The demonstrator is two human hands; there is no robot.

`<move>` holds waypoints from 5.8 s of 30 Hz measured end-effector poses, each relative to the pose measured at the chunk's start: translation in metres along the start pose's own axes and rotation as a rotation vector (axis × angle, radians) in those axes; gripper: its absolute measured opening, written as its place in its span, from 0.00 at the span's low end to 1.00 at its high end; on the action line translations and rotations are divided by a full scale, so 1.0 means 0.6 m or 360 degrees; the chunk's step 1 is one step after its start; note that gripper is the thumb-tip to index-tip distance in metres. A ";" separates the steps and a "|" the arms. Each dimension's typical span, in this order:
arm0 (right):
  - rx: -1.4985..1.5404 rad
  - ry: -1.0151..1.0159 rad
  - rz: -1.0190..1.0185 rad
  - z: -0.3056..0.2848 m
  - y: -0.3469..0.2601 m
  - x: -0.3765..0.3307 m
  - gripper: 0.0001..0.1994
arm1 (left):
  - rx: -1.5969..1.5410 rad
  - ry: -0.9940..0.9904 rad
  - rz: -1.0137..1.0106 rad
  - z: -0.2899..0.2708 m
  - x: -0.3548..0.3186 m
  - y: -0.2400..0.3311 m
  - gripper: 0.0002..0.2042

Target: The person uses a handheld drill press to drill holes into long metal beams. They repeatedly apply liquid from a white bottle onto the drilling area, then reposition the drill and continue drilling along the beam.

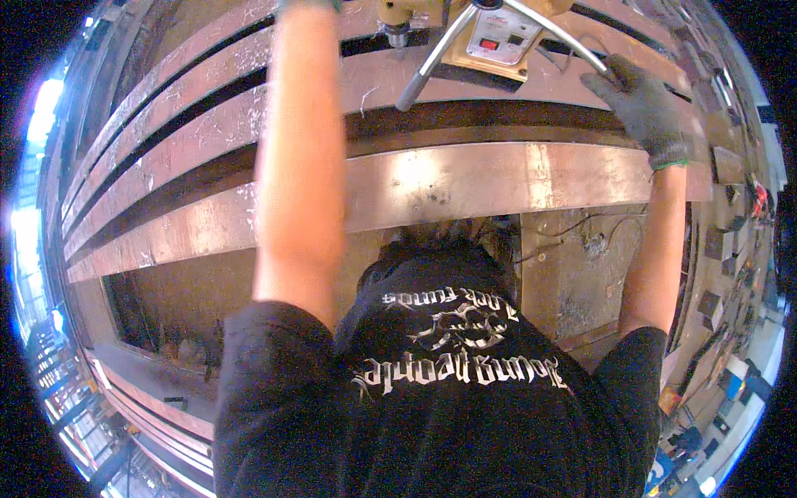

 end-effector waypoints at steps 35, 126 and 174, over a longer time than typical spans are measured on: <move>-0.0194 -0.0010 -0.0132 -0.040 -0.045 0.010 0.23 | 0.1441 -0.1770 -0.0783 0.061 0.019 0.090 0.22; -0.0328 -0.0939 -0.0614 -0.009 -0.676 0.214 0.34 | -0.2124 -0.0174 -0.2416 0.051 -0.716 -0.064 0.30; -0.0249 -0.0938 -0.0548 -0.002 -0.691 0.200 0.30 | -0.2148 -0.0102 -0.2411 0.046 -0.721 -0.067 0.24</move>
Point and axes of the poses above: each hand's wrist, its own x-axis towards the middle knuckle, its own z-axis out of the palm, y = z × x, the point moved 10 cm from there along x, towards the middle knuckle, and after that the axes turned 15 degrees about -y, right-handed, at the moved point
